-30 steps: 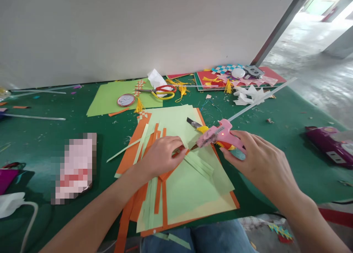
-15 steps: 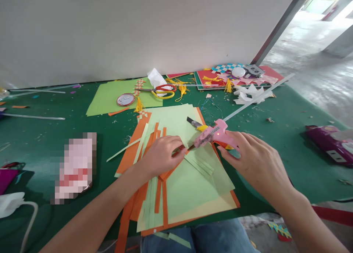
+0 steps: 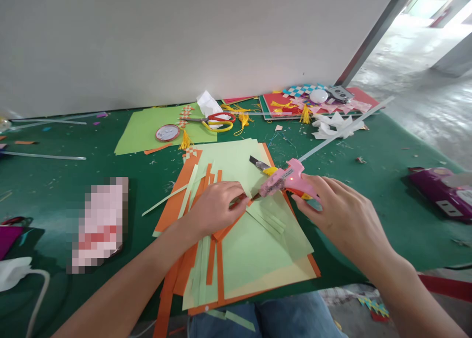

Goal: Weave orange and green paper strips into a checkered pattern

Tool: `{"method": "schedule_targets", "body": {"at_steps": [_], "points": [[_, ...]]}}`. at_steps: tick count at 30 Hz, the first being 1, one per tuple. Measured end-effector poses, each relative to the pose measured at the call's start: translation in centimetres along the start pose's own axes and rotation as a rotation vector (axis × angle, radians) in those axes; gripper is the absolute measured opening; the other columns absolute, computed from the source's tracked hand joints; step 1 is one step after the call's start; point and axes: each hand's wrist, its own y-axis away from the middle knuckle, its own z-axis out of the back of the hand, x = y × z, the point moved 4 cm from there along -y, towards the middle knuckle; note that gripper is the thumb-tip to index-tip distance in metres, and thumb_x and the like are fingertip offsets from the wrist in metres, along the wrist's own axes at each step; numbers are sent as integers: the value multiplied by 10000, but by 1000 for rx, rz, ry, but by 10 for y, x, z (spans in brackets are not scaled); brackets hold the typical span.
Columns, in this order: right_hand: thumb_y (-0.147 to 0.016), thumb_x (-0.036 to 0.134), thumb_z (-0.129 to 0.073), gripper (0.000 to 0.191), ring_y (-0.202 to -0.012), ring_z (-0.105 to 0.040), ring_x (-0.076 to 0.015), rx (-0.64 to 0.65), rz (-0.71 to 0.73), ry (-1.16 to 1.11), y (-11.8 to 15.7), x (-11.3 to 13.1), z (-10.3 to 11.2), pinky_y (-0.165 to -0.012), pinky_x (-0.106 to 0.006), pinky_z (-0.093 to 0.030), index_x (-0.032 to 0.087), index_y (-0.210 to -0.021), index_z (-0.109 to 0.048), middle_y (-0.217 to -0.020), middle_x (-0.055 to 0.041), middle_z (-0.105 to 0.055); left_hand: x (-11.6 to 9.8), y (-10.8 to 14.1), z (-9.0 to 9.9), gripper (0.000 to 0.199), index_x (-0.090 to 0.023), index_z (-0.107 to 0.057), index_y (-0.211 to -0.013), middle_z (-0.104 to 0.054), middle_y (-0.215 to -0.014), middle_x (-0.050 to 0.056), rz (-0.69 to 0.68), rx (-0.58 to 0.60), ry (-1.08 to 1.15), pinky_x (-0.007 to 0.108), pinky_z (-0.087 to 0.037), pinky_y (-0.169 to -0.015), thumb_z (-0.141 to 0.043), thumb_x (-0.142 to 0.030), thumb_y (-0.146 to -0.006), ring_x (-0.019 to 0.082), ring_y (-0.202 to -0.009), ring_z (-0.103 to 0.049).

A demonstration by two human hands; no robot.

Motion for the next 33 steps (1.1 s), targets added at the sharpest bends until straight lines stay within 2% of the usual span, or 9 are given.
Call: {"method": "schedule_targets", "body": {"at_steps": [13, 24, 33], "points": [[-914, 393, -528, 266, -704, -637, -217, -11, 16, 0, -1, 0, 2, -589, -312, -443, 158, -1031, -577, -826, -59, -681, 0, 0, 0, 218, -140, -711, -884, -736, -866, 65, -3, -6, 10, 292, -504, -729, -516, -235, -911, 200, -806, -695], [-917, 388, -520, 270, -746, -649, -243, 32, -35, -43, 0, 0, 0, -617, -341, -450, 180, -1075, -586, -883, -90, -698, 0, -1, 1, 208, -172, -698, -871, -734, -869, 53, 18, 15, 9, 285, -502, -732, -505, -239, -910, 191, -801, -685], [-921, 443, -508, 314, -739, -645, -226, 7, -22, -13, 0, -1, 1, -616, -328, -440, 171, -1061, -578, -915, -86, -704, -1, 0, 0, 220, -157, -702, -873, -727, -835, 61, 15, 17, -6, 285, -492, -708, -503, -243, -913, 194, -779, -683]]}}
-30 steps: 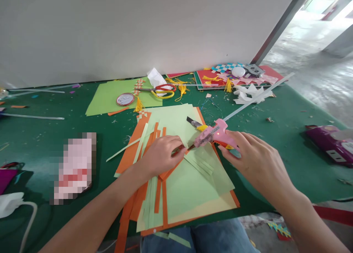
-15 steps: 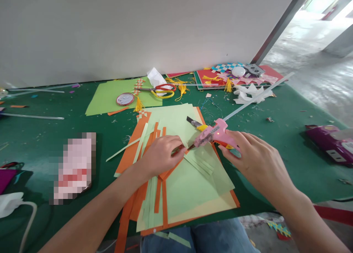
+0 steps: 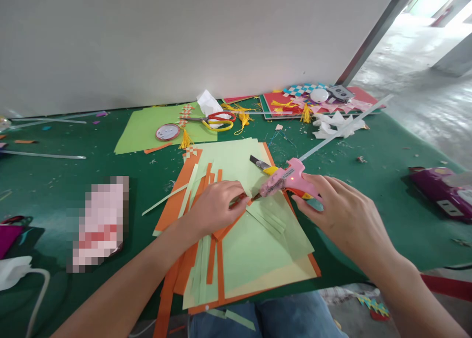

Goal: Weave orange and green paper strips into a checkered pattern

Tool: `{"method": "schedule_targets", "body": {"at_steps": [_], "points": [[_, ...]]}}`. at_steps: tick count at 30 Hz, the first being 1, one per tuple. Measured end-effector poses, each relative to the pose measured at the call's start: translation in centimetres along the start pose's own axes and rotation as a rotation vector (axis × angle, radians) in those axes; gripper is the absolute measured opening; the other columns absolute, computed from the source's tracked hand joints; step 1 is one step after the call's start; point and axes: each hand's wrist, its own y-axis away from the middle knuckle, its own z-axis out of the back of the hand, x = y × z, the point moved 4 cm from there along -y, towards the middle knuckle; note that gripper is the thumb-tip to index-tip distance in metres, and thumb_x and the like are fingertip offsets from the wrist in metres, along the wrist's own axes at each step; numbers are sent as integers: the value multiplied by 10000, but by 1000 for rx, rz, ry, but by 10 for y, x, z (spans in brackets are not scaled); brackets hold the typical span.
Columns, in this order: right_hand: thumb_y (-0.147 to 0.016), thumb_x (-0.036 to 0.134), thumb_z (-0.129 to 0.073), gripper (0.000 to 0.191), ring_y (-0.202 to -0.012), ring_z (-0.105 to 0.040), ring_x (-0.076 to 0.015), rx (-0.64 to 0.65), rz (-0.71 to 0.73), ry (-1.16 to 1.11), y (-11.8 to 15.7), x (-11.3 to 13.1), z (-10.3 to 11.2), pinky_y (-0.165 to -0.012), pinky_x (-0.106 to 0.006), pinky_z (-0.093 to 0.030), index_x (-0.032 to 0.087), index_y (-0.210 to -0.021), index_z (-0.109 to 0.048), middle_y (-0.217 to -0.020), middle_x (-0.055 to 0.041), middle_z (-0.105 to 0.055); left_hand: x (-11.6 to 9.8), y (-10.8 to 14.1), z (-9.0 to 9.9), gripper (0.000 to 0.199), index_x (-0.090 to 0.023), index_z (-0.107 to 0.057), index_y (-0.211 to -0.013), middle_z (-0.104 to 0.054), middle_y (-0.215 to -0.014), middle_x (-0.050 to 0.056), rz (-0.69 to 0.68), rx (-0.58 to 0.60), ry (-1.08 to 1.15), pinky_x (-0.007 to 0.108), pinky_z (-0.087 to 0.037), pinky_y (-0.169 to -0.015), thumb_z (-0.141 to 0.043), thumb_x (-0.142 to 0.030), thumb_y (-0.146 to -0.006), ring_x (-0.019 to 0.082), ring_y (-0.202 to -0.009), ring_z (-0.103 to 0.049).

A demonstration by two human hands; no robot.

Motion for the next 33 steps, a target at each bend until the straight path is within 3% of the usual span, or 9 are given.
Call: {"method": "schedule_targets", "body": {"at_steps": [24, 28, 33], "points": [[-906, 404, -532, 309, -760, -663, -239, -2, -10, -1, 0, -1, 3, -624, -334, -472, 157, -1086, -579, -911, -93, -702, 1, 0, 0, 206, -168, -694, -879, -729, -844, 56, 13, 5, 10, 289, -499, -725, -509, -254, -912, 193, -792, -682], [-886, 430, -542, 321, -788, -676, -241, -52, -89, -2, 3, -9, 7, -628, -316, -469, 174, -1075, -584, -955, -109, -707, 0, 1, 2, 153, -186, -668, -921, -727, -888, 34, -11, 43, 63, 280, -498, -755, -521, -223, -895, 175, -803, -674], [-819, 465, -628, 387, -728, -676, -264, -41, -287, 57, 9, -31, 17, -562, -311, -425, 202, -1100, -586, -866, -94, -720, -3, 0, 3, 146, -203, -640, -938, -730, -915, 12, 0, 22, 85, 275, -498, -766, -503, -184, -893, 161, -814, -680]]}}
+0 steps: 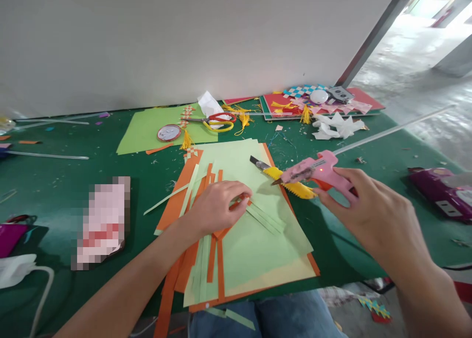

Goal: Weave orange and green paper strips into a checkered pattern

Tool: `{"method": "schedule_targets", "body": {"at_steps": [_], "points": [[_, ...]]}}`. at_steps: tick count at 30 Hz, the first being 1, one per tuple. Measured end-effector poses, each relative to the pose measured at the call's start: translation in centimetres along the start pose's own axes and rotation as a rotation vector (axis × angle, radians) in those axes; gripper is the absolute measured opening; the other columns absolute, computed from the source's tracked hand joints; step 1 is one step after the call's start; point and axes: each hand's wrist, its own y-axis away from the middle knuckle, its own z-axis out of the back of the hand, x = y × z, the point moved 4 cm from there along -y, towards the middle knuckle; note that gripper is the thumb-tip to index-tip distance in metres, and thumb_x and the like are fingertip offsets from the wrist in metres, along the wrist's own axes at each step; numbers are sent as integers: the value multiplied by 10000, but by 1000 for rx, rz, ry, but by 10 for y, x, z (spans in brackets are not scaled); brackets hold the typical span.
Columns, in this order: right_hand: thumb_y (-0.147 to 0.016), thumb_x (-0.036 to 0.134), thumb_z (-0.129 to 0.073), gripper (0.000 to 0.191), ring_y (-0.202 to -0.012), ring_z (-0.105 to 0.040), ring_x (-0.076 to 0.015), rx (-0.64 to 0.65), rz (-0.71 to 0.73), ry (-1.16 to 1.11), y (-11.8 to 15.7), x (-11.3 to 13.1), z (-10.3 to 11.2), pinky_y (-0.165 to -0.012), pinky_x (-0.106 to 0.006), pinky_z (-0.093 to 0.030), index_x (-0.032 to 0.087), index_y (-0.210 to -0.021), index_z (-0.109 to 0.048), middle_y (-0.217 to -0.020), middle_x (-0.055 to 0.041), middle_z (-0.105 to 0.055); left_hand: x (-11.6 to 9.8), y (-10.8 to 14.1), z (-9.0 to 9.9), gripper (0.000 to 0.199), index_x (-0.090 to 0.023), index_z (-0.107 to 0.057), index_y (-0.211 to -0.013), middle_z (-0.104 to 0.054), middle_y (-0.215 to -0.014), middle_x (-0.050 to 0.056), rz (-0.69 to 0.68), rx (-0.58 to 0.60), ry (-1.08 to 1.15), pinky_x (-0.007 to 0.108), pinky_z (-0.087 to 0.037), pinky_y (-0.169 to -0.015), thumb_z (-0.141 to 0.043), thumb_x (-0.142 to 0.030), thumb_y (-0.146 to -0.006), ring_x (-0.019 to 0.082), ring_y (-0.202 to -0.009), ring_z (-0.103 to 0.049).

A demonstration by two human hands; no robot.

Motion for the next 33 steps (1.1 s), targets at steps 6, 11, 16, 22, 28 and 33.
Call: {"method": "schedule_targets", "body": {"at_steps": [6, 11, 16, 22, 28, 33], "points": [[-790, 483, -662, 374, -637, -660, -280, -14, -100, 43, 2, -27, 6, -519, -315, -393, 230, -1053, -582, -747, -79, -706, -3, -5, -6, 126, -205, -528, -1011, -702, -974, 10, 128, 13, -116, 275, -478, -684, -502, -168, -893, 153, -789, -696], [-795, 489, -651, 369, -633, -654, -286, -15, -108, 24, 7, -39, 4, -509, -319, -385, 243, -1056, -566, -771, -92, -709, -11, -7, -8, 159, -209, -481, -1016, -662, -1013, 23, 152, 53, -190, 286, -482, -681, -529, -151, -877, 166, -833, -694], [-798, 486, -655, 383, -659, -663, -293, -3, -135, 19, 7, -42, 7, -522, -323, -383, 225, -1067, -578, -792, -101, -715, -17, -7, -9, 191, -213, -475, -1044, -649, -1067, 40, 145, 83, -271, 321, -491, -681, -571, -217, -879, 201, -844, -687], [-835, 600, -509, 442, -622, -659, -278, -33, -158, 23, 5, -47, 6, -509, -319, -373, 223, -1042, -607, -761, -85, -718, -15, -6, -6, 163, -219, -461, -1008, -679, -1003, 12, 240, 42, -176, 291, -497, -704, -560, -183, -883, 174, -861, -701], [-823, 661, -441, 508, -587, -648, -274, -49, -178, 13, 6, -52, 2, -498, -310, -365, 233, -1032, -617, -694, -55, -690, -17, -7, -5, 246, -224, -477, -1021, -694, -1007, 21, 271, 81, -197, 327, -499, -736, -635, -310, -853, 211, -919, -694], [-792, 633, -530, 466, -623, -660, -284, -28, -204, -4, 6, -55, -2, -518, -306, -378, 248, -1045, -596, -680, -30, -661, -17, -8, -7, 240, -225, -488, -1030, -697, -1012, 18, 291, 77, -181, 313, -489, -731, -639, -290, -856, 205, -915, -694]]}}
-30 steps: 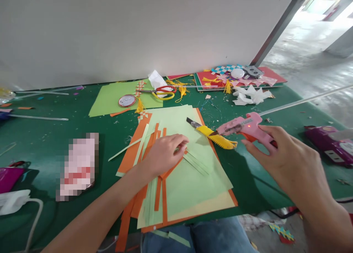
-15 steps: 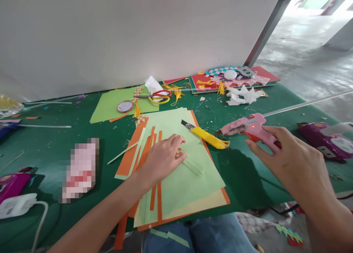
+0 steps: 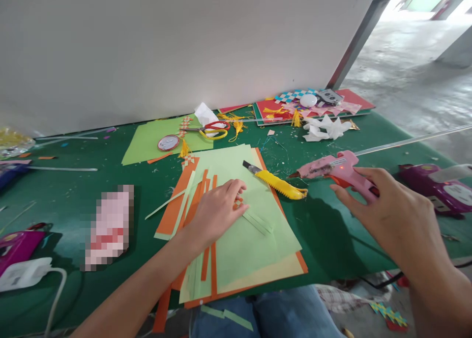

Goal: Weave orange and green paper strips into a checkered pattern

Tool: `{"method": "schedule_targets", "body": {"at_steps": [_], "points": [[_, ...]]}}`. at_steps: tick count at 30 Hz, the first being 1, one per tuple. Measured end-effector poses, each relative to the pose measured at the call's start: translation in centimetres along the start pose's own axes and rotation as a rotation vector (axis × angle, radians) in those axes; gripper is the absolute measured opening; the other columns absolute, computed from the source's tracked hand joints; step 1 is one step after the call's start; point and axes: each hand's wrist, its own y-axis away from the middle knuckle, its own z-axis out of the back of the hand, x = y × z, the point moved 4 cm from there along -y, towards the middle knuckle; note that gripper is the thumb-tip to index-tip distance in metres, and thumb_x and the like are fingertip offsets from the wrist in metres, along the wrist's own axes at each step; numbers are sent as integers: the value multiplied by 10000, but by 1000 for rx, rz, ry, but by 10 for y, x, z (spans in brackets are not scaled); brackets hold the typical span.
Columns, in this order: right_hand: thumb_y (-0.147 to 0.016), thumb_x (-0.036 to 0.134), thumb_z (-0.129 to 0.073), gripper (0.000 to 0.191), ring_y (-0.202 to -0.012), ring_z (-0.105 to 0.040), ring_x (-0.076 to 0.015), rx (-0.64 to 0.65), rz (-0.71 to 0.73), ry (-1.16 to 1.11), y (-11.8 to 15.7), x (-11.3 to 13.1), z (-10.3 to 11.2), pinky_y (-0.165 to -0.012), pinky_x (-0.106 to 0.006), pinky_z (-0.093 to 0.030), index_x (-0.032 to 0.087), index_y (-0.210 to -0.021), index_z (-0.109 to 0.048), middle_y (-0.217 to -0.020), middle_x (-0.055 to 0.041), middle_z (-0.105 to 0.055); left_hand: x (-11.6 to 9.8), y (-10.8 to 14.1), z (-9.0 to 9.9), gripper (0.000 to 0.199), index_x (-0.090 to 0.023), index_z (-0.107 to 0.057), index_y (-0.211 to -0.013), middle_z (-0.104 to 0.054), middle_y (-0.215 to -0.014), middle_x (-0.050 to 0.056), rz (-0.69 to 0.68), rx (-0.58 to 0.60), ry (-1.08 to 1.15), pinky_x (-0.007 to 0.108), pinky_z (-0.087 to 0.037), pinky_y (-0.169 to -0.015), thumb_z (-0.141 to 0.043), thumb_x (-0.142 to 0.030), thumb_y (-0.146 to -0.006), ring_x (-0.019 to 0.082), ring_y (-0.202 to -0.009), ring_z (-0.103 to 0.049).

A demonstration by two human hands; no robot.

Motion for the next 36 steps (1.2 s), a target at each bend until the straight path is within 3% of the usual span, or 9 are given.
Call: {"method": "schedule_targets", "body": {"at_steps": [5, 8, 11, 16, 22, 25, 29, 32, 36], "points": [[-751, 611, -612, 457, -657, -661, -297, 43, -67, -71, -9, 4, -5, -554, -308, -399, 248, -1027, -586, -710, -40, -672, 2, 0, 4, 353, -227, -519, -1035, -693, -1051, 26, 62, 12, 114, 339, -501, -727, -631, -500, -840, 220, -877, -696], [-757, 580, -629, 413, -621, -632, -265, 134, -83, -160, -22, 16, -11, -570, -302, -393, 243, -992, -590, -720, -43, -669, 10, 1, 12, 246, -234, -543, -1025, -693, -1005, 3, 62, -12, 278, 299, -511, -748, -517, -456, -923, 171, -870, -692], [-802, 556, -593, 377, -649, -616, -235, 228, -45, -281, -38, 31, -22, -600, -290, -382, 230, -992, -586, -748, -43, -674, 17, 6, 24, 207, -229, -576, -1058, -681, -1046, 20, -29, -72, 209, 325, -489, -875, -527, -380, -926, 184, -986, -655], [-839, 561, -527, 348, -654, -591, -222, 352, 59, -363, -59, 59, -54, -563, -276, -348, 227, -924, -577, -730, -35, -655, 24, 10, 19, 489, -270, -484, -1359, -500, -1421, 77, -189, 237, 100, 409, -410, -1049, -573, -417, -902, 257, -1298, -480], [-876, 521, -505, 354, -857, -619, -278, 264, 173, -279, -61, 80, -85, -675, -336, -426, 189, -982, -573, -961, -113, -667, 31, 10, 13, 487, -255, -500, -1371, -511, -1431, 80, -266, 264, 83, 391, -391, -1080, -587, -327, -897, 249, -1324, -456], [-890, 523, -513, 399, -969, -587, -312, 169, 243, -184, -56, 82, -81, -742, -374, -450, 165, -1045, -593, -1038, -143, -654, 34, 11, 11, 471, -267, -521, -1350, -529, -1414, 76, -274, 240, 104, 405, -389, -1082, -600, -337, -891, 256, -1317, -464], [-933, 483, -475, 393, -937, -570, -305, 52, 397, -101, -38, 86, -53, -797, -409, -457, 140, -1066, -615, -976, -149, -666, 39, 12, 7, 489, -276, -510, -1367, -519, -1424, 78, -263, 244, 139, 425, -378, -1092, -593, -381, -896, 267, -1333, -444], [-919, 492, -506, 368, -889, -569, -292, 88, 505, -102, -20, 90, -40, -801, -408, -463, 159, -1010, -635, -876, -116, -678, 42, 13, 5, 525, -281, -485, -1392, -501, -1442, 80, -257, 252, 165, 442, -356, -1109, -588, -420, -896, 277, -1352, -420], [-925, 360, -522, 232, -963, -588, -295, 219, 625, -130, -3, 96, -43, -880, -431, -460, 172, -992, -640, -969, -117, -691, 41, 14, 6, 523, -275, -504, -1380, -520, -1423, 93, -271, 230, 198, 435, -362, -1102, -588, -447, -893, 284, -1341, -431]]}}
